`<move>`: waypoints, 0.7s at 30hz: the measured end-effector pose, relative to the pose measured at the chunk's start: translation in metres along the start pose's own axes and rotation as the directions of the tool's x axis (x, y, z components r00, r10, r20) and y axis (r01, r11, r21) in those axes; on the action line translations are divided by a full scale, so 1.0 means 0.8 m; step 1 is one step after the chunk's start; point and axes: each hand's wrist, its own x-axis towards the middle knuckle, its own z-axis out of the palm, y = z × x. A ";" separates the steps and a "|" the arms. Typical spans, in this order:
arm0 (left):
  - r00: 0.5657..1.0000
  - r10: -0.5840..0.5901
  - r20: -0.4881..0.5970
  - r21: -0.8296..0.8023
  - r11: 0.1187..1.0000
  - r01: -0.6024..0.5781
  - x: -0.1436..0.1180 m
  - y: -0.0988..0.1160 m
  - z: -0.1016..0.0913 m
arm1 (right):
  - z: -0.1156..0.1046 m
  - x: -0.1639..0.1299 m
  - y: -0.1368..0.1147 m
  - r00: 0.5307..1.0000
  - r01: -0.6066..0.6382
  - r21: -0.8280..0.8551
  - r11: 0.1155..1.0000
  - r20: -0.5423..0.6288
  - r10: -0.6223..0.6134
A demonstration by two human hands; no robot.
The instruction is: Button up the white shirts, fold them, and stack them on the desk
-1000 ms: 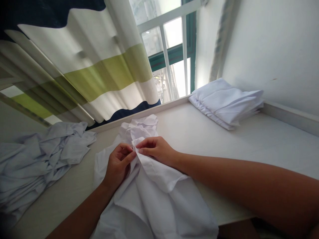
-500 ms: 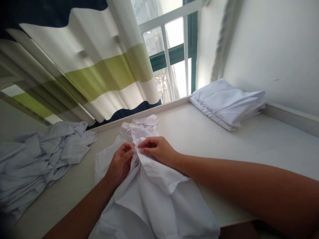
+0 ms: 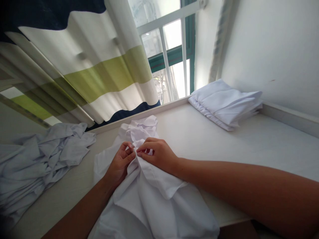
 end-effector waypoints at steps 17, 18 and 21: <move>1.000 -0.001 0.014 0.062 0.998 0.000 0.000 -0.002 -0.001 | 0.000 -0.002 0.003 1.000 0.031 -0.070 0.997 0.007 -0.031; 1.000 -0.002 0.014 0.071 0.997 0.001 0.000 -0.002 -0.002 | -0.001 -0.002 0.002 0.999 0.032 -0.082 0.996 0.009 -0.031; 1.000 -0.001 0.002 0.124 0.992 0.001 0.000 -0.002 -0.004 | -0.001 -0.003 0.003 0.999 0.045 -0.132 0.990 0.028 -0.042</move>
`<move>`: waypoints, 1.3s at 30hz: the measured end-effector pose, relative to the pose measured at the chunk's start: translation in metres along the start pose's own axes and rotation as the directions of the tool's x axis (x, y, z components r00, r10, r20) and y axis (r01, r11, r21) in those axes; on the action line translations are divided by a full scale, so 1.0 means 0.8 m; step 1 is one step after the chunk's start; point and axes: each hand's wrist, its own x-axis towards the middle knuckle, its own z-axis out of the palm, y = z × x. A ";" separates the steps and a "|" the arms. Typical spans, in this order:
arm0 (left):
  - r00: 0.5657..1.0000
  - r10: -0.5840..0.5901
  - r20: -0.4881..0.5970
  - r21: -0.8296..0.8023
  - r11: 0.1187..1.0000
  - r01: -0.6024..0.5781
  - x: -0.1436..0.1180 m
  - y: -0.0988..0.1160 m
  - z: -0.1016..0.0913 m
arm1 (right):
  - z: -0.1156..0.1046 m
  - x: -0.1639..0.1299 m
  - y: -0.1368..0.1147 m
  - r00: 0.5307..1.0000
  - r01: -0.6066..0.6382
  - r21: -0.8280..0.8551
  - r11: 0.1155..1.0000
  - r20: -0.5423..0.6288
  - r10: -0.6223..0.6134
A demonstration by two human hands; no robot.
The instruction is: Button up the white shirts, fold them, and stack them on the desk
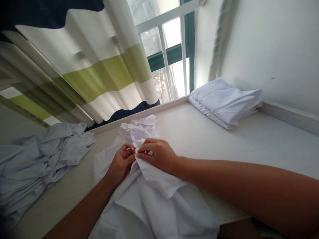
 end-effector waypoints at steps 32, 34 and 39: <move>0.995 0.076 -0.061 0.301 0.952 -0.054 -0.003 0.005 0.000 | -0.003 0.002 0.003 0.993 0.048 -0.209 0.977 0.114 -0.025; 0.995 0.080 -0.065 0.298 0.953 -0.057 -0.003 0.004 0.001 | -0.003 0.002 0.003 0.994 0.039 -0.199 0.979 0.107 -0.018; 0.990 0.115 -0.085 0.317 0.945 -0.082 -0.005 0.003 0.003 | -0.001 0.002 0.004 0.995 0.043 -0.165 0.985 0.092 -0.028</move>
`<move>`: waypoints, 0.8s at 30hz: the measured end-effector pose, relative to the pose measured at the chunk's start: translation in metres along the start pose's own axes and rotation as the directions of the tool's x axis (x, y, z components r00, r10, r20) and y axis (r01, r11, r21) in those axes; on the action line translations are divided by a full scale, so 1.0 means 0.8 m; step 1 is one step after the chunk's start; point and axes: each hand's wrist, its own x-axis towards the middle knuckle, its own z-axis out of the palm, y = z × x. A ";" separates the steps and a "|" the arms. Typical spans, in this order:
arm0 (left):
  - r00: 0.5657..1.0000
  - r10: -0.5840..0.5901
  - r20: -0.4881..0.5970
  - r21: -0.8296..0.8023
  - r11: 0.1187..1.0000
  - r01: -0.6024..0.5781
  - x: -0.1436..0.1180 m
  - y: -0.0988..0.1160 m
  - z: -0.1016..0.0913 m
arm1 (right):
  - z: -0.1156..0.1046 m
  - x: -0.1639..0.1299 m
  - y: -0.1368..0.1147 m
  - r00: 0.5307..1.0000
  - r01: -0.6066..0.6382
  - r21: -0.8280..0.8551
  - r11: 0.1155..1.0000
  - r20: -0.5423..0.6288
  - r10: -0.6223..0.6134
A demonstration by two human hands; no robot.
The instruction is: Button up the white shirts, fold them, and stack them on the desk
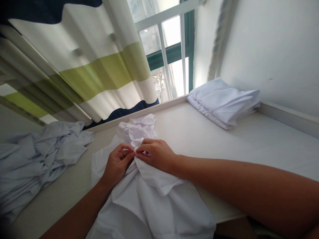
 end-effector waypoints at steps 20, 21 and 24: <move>0.997 0.072 -0.012 0.018 0.997 -0.072 0.002 -0.006 -0.003 | 0.002 0.004 0.003 0.988 -0.154 0.176 0.972 0.049 0.148; 0.998 0.064 -0.002 0.008 0.998 -0.064 0.002 -0.007 -0.003 | 0.002 0.004 0.004 0.986 -0.166 0.193 0.967 0.043 0.161; 0.997 0.061 0.036 -0.010 0.998 -0.061 0.003 -0.008 -0.005 | 0.001 0.005 0.006 0.987 -0.158 0.253 0.955 0.036 0.153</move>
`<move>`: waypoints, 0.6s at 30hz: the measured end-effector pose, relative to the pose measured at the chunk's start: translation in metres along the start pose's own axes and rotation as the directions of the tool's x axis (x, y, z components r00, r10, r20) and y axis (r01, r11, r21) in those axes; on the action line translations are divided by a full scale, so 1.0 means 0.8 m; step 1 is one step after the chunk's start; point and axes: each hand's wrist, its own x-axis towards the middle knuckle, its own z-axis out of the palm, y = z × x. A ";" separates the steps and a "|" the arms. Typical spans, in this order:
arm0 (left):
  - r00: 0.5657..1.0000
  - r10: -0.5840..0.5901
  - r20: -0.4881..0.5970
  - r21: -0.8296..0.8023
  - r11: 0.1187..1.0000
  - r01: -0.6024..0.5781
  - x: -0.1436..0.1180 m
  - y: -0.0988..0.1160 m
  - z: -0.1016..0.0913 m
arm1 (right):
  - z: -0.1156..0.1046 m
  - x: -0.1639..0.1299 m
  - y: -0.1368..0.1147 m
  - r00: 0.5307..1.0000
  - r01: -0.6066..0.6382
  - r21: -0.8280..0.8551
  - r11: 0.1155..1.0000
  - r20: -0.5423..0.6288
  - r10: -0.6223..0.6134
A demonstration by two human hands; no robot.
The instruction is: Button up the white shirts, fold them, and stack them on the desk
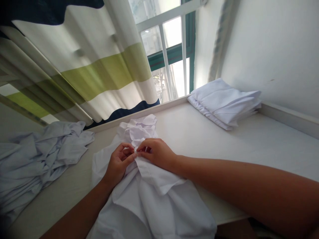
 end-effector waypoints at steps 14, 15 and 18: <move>0.998 0.027 0.063 0.046 0.998 -0.030 -0.001 0.000 0.003 | -0.001 0.002 0.001 0.998 -0.067 0.138 0.988 0.022 0.064; 0.998 0.024 0.066 0.058 0.998 -0.028 -0.002 0.001 0.004 | 0.000 0.002 0.002 0.997 -0.078 0.139 0.987 0.029 0.074; 0.997 0.017 0.073 0.098 0.995 -0.024 -0.004 0.002 0.005 | 0.001 0.003 0.006 0.994 -0.103 0.140 0.985 0.056 0.096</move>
